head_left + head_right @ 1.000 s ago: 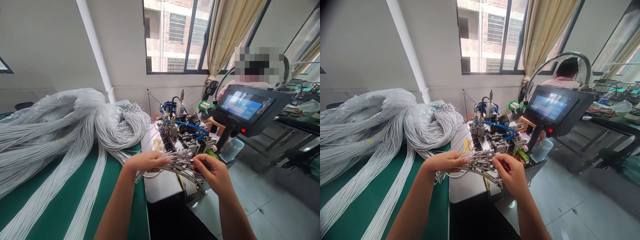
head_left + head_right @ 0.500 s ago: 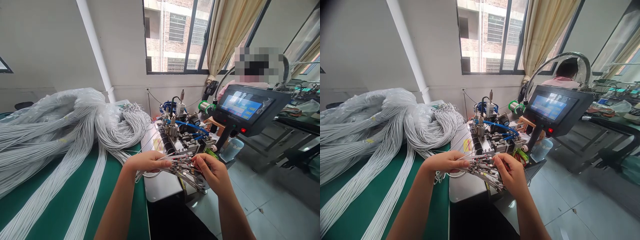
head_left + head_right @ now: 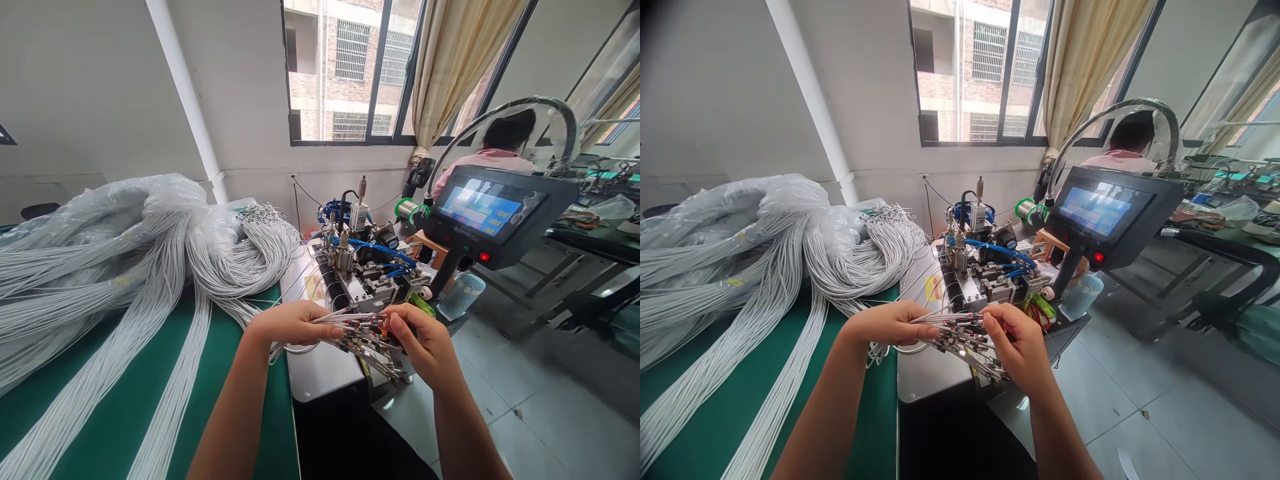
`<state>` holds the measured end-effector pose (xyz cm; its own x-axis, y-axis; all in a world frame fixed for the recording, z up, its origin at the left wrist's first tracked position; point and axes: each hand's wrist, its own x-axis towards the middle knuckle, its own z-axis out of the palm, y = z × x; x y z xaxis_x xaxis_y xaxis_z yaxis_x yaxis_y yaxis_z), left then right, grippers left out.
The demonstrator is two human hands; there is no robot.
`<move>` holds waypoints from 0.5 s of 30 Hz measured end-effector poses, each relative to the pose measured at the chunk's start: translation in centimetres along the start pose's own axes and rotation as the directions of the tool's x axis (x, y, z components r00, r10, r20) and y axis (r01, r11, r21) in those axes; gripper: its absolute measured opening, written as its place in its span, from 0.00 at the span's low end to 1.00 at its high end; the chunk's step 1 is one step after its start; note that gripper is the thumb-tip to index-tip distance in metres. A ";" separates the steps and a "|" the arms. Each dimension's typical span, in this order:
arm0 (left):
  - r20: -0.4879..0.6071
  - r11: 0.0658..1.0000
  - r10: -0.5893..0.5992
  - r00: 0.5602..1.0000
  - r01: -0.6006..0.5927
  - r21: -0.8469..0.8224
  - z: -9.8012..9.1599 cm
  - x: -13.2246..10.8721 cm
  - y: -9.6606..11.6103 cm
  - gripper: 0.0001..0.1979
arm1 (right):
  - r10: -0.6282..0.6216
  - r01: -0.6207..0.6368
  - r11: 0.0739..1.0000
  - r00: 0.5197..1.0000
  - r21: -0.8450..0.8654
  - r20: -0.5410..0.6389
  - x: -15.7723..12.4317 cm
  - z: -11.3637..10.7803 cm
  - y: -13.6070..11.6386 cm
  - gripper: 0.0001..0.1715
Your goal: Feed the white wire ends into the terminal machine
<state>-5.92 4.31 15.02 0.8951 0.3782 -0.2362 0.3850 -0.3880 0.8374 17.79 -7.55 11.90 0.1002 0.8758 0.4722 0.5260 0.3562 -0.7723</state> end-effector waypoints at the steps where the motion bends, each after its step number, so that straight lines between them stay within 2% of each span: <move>1: 0.001 1.000 -0.002 1.000 0.002 -0.004 0.0 0.0 0.0 0.27 | 0.000 0.000 1.000 1.000 -0.007 0.000 0.0 0.0 0.0 0.15; 15: 0.030 1.000 -0.013 0.999 0.013 -0.002 0.1 0.0 0.2 0.26 | -0.011 0.011 0.999 1.000 -0.045 0.003 0.2 0.2 -0.3 0.13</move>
<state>-5.78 4.15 15.14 0.8963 0.3582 -0.2613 0.3960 -0.3816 0.8352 17.45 -7.39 12.16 0.0921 0.8729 0.4792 0.5648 0.3505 -0.7471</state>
